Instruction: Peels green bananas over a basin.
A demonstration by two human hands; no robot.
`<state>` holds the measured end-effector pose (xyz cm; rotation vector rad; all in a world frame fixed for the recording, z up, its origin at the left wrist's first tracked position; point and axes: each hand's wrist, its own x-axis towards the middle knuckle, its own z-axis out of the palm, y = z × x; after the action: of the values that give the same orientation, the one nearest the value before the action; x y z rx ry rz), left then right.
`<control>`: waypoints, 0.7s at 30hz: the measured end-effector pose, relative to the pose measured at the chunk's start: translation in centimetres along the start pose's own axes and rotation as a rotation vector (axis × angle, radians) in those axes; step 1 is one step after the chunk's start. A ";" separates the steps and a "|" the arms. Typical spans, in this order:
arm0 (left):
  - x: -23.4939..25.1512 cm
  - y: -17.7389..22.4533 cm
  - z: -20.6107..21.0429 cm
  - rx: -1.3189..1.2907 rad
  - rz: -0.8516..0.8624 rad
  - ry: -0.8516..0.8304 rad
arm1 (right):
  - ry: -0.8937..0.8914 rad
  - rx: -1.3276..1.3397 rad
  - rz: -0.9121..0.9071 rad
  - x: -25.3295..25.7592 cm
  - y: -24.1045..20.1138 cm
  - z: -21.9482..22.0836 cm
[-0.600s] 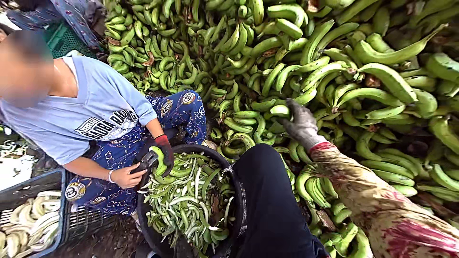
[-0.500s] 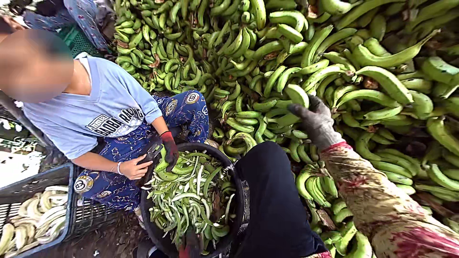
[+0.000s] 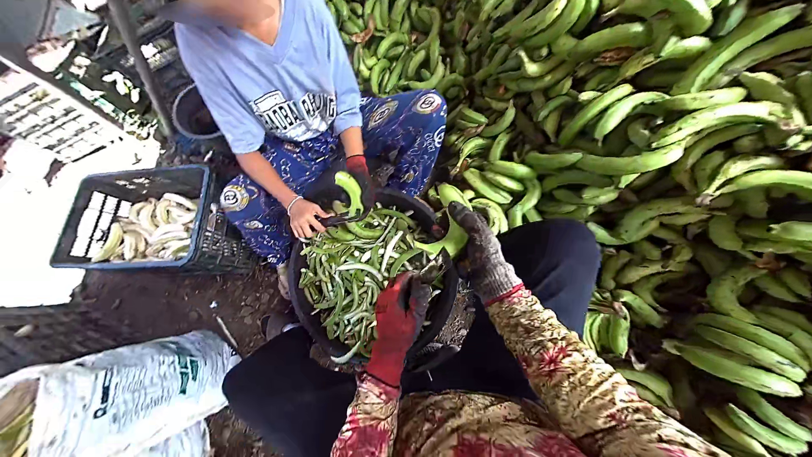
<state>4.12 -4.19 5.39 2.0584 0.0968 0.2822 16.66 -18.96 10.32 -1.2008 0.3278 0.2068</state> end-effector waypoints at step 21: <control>-2.9 -3.9 -4.8 -0.357 -0.307 -0.090 | -0.222 -0.234 0.108 -0.1 5.6 2.0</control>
<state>0.37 1.28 3.79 1.6703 0.2837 0.0129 15.03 -15.13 6.03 -1.3776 0.1769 0.4790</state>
